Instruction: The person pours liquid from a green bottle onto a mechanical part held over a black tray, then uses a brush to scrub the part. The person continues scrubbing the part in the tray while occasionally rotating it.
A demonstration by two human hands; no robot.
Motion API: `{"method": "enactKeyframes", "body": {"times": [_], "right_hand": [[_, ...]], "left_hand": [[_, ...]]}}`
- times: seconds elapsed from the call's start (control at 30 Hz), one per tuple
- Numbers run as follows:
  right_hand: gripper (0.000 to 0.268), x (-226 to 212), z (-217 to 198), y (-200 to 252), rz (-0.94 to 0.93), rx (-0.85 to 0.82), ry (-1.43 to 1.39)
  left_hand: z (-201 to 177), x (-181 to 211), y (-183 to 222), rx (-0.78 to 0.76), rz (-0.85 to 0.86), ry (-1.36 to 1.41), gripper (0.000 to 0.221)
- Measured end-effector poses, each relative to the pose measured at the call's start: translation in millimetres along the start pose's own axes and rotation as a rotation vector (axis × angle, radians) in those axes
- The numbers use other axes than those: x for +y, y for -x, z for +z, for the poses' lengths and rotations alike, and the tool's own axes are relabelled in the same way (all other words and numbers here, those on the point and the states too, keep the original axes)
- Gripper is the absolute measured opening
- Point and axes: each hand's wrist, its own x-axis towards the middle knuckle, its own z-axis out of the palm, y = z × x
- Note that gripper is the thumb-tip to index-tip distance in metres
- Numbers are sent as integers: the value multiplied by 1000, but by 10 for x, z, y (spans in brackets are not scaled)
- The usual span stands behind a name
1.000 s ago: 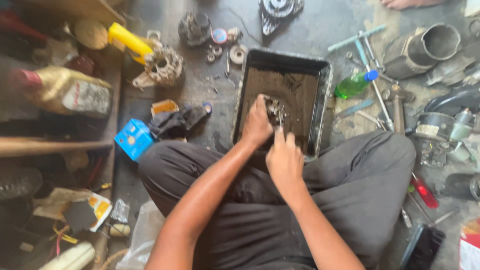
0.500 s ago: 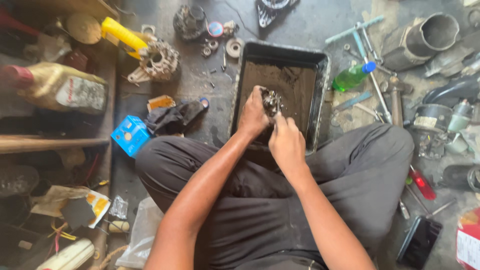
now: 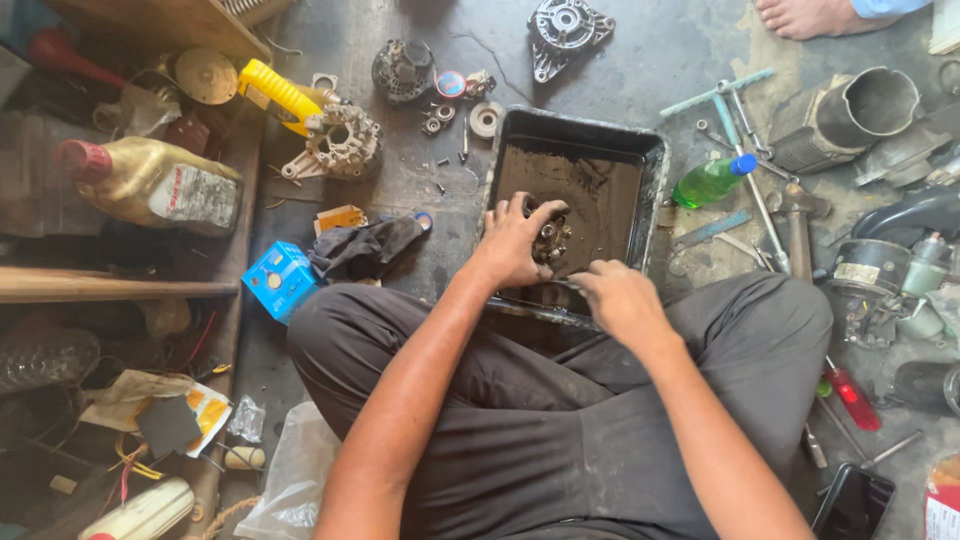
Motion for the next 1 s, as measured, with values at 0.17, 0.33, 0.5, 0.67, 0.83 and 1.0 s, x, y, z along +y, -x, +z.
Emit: {"method": "enactKeyframes", "body": {"times": [0.17,0.33,0.5,0.67,0.83,1.0], "right_hand": [[21,-109,-207,54,143,115,-1],[18,-183,-792,127,212,307,-257],[13,-480,-638,-76,136,221,-123],[10,-554,-380,-92,217,231,-178],[12,-527,-353,-99,269,219,-225],[13,-511,-519,-165,245,197,-254]], "left_hand": [[45,-76,-17,91,55,80,94],[141,-216,-124,138,205,277,82],[196,-263,-223,156,308,321,76],[178,-308,-157,173,344,364,72],[158,-288,-180,146,343,329,82],[162,-285,-209,143,323,337,82]]}}
